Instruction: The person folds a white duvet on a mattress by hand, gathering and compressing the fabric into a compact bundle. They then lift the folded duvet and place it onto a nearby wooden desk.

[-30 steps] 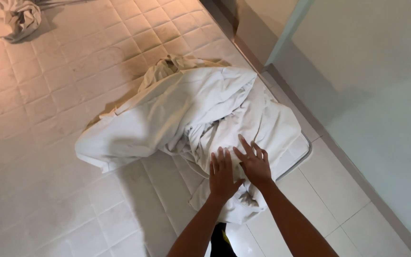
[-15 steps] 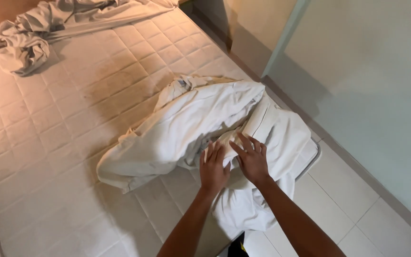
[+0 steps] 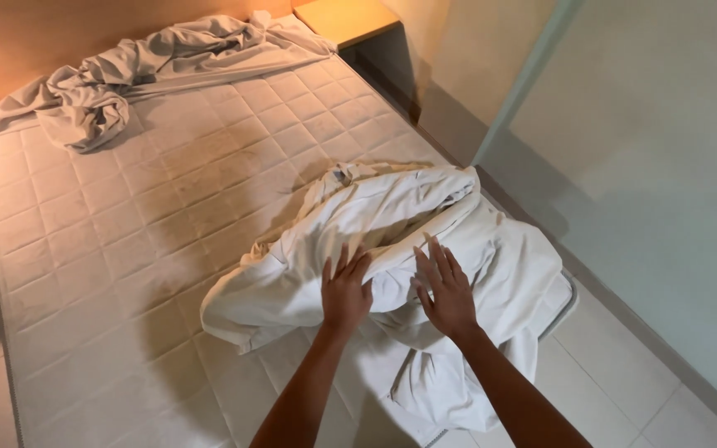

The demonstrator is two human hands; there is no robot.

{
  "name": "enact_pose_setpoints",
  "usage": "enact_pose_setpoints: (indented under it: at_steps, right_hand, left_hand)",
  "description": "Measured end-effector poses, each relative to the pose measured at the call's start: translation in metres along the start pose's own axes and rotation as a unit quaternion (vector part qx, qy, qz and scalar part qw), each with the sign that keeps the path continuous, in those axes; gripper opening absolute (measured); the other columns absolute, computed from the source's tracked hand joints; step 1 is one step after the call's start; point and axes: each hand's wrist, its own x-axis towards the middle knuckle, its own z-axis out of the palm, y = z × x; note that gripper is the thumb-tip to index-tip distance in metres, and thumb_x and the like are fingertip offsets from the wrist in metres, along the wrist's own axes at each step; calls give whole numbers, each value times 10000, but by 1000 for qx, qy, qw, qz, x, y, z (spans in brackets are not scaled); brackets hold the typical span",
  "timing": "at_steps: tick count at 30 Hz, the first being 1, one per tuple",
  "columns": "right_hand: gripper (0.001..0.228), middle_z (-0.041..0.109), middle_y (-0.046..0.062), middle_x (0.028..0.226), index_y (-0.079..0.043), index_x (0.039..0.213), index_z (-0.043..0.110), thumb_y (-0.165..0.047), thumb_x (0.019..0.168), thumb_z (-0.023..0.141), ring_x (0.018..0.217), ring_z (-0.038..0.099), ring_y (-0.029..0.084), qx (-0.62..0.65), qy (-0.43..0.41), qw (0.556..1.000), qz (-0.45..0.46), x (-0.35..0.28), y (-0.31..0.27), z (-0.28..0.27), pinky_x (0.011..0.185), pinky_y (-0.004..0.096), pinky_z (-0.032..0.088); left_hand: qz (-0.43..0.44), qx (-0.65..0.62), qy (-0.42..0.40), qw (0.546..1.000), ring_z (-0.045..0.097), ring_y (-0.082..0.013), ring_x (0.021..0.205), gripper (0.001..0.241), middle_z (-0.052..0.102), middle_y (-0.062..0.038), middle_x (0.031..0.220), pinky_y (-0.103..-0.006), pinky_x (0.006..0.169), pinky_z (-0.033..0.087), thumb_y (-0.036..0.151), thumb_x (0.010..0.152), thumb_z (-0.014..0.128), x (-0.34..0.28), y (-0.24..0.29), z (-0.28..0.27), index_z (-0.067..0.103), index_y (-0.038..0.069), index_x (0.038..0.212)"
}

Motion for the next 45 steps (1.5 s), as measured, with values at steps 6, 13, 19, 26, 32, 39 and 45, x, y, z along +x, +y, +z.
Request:
enact_pose_setpoints:
  at_steps: [6, 13, 19, 26, 32, 39, 45]
  right_hand:
    - [693, 237, 171, 1685, -174, 1584, 345, -269, 960, 632, 1503, 299, 458, -12, -38, 999, -11, 3, 20, 21, 1133, 514, 373]
    - [733, 211, 160, 1699, -176, 1592, 331, -312, 939, 637, 1531, 250, 469, -3, -51, 998, -45, 23, 30, 46, 1193, 505, 323]
    - [821, 115, 198, 1687, -165, 1590, 293, -391, 905, 686, 1531, 149, 467, -19, -88, 995, -50, 38, 37, 61, 1187, 569, 243]
    - [879, 98, 130, 1690, -213, 1579, 281, -412, 853, 734, 1543, 99, 437, -31, -130, 990, -49, 57, 44, 86, 1209, 595, 161]
    - [921, 79, 96, 1712, -285, 1595, 264, -423, 829, 756, 1562, 81, 418, -86, -210, 974, -7, 95, 48, 120, 1231, 596, 134]
    - [957, 109, 73, 1710, -314, 1595, 251, -510, 805, 753, 1561, 124, 414, -117, -231, 966, 23, 113, 72, 164, 1221, 621, 161]
    - [941, 123, 73, 1710, -305, 1606, 246, -637, 838, 676, 1551, 148, 410, -62, -248, 966, 49, 115, 100, 181, 1197, 632, 174]
  left_hand:
    - [-16, 35, 19, 999, 355, -271, 1518, 573, 514, -12, 1557, -545, 1194, 275, 111, 829, 752, 14, -27, -15, 618, 131, 1386]
    - [-28, 71, 5, 997, 336, -275, 1501, 679, 470, -21, 1578, -557, 1195, 250, 122, 807, 739, 33, -45, -23, 556, 121, 1461]
    - [-63, 83, -2, 995, 319, -279, 1523, 644, 464, -11, 1579, -561, 1216, 230, 151, 843, 713, 60, -73, -22, 536, 133, 1462]
    - [-148, 62, 20, 987, 319, -279, 1520, 562, 466, -2, 1593, -538, 1197, 243, 185, 915, 657, 96, -104, -11, 544, 146, 1465]
    - [-182, 51, 3, 982, 294, -372, 1532, 511, 371, -93, 1654, -555, 1179, 301, 227, 970, 632, 102, -120, 20, 520, 67, 1442]
    - [10, 38, -1, 999, 253, -404, 1600, 703, 254, -177, 1731, -581, 1238, 263, 299, 917, 706, 96, -69, 43, 462, 125, 1552]
    - [-74, 77, -92, 990, 166, -474, 1530, 1159, 172, -210, 1689, -671, 1186, 196, 637, 631, 834, 99, -79, 67, 393, 130, 1576]
